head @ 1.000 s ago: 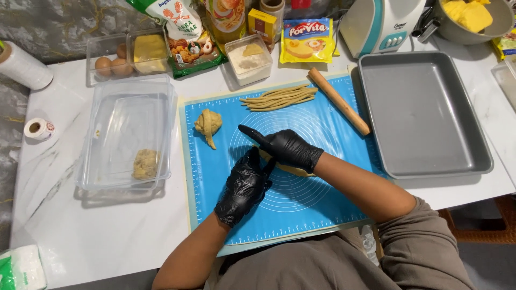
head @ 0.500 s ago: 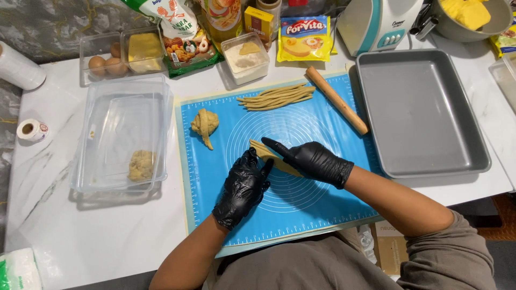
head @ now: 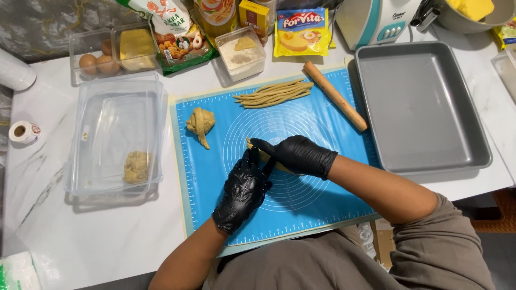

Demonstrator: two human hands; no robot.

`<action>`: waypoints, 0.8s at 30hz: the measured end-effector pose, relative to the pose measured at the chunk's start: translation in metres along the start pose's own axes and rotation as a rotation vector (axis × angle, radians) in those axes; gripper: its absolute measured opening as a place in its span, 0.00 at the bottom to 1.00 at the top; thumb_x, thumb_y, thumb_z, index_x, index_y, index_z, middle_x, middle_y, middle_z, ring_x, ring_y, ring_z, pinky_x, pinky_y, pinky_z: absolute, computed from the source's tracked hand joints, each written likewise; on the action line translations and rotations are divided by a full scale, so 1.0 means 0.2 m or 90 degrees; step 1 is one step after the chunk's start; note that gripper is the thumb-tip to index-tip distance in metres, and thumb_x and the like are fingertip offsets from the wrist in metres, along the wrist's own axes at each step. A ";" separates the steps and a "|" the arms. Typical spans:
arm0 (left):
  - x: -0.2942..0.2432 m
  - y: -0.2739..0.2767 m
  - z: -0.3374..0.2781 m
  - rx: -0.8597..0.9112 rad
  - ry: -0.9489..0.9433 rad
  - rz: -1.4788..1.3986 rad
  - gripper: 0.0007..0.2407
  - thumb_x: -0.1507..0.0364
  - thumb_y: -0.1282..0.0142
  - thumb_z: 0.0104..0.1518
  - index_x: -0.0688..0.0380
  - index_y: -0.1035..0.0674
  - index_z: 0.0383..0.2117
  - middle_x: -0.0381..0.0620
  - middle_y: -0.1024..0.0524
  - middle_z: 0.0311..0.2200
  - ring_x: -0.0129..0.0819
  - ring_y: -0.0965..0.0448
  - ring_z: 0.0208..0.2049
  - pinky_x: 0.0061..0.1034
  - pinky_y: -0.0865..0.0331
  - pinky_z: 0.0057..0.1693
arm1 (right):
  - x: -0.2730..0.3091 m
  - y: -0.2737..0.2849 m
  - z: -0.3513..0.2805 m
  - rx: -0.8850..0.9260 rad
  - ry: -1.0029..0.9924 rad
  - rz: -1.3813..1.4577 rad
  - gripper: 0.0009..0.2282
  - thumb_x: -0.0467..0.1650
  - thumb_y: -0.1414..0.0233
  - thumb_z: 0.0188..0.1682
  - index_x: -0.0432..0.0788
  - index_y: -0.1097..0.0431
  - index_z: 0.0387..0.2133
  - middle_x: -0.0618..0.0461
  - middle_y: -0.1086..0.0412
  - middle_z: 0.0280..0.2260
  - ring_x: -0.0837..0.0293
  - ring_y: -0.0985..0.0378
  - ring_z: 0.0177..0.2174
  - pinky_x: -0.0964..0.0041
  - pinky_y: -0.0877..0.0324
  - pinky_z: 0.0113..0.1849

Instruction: A person wearing black gloves is shaping small pieces of dough into twisted forms on a silicone mat and placing them onto a metal baking tray.

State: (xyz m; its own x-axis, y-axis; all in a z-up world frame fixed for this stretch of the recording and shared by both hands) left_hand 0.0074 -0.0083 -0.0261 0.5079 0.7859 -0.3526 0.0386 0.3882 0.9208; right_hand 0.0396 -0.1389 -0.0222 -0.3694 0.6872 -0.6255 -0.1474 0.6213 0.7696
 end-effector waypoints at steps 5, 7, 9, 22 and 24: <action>-0.03 0.05 0.01 0.047 0.043 -0.004 0.29 0.62 0.38 0.54 0.45 0.33 0.65 0.63 0.29 0.54 0.64 0.28 0.54 0.54 0.25 0.50 | -0.26 0.02 -0.01 -0.057 0.260 0.352 0.40 0.28 0.47 0.50 0.50 0.67 0.73 0.52 0.25 0.26 0.51 0.17 0.25 0.58 0.22 0.29; -0.05 0.07 0.02 0.062 0.058 -0.006 0.29 0.61 0.38 0.54 0.45 0.33 0.65 0.62 0.29 0.54 0.64 0.28 0.55 0.54 0.25 0.51 | -0.28 0.02 -0.04 -0.066 0.257 0.388 0.39 0.28 0.47 0.49 0.49 0.65 0.72 0.51 0.25 0.27 0.50 0.17 0.26 0.56 0.22 0.30; -0.07 0.08 0.02 0.096 0.089 -0.010 0.29 0.59 0.38 0.54 0.44 0.32 0.64 0.61 0.29 0.53 0.64 0.28 0.55 0.55 0.25 0.51 | -0.31 0.02 -0.08 -0.090 0.253 0.496 0.37 0.26 0.47 0.48 0.45 0.59 0.71 0.48 0.23 0.29 0.48 0.17 0.28 0.53 0.21 0.31; -0.13 0.14 0.08 0.216 0.187 -0.006 0.25 0.55 0.40 0.56 0.29 0.30 0.62 0.59 0.30 0.56 0.64 0.29 0.58 0.53 0.26 0.55 | -0.36 -0.08 -0.17 -0.029 0.257 0.416 0.32 0.32 0.50 0.52 0.50 0.55 0.70 0.59 0.26 0.28 0.58 0.21 0.26 0.61 0.26 0.28; -0.13 0.13 0.08 0.214 0.175 0.008 0.25 0.55 0.40 0.56 0.31 0.30 0.62 0.60 0.30 0.57 0.64 0.29 0.58 0.53 0.26 0.54 | -0.36 -0.01 -0.18 -0.010 0.257 0.410 0.35 0.28 0.51 0.52 0.49 0.63 0.72 0.51 0.27 0.26 0.52 0.21 0.25 0.57 0.22 0.32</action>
State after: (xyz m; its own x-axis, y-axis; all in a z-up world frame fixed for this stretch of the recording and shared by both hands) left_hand 0.0090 -0.0254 0.0099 0.2632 0.9063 -0.3306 0.3349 0.2356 0.9123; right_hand 0.0329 -0.2034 0.0263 -0.6938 0.7190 0.0411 0.1994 0.1369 0.9703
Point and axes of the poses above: each hand's wrist, its own z-axis towards the middle knuckle, its own y-axis out of the back of the hand, x = y × z, the point moved 3 cm from there along z, towards the middle knuckle
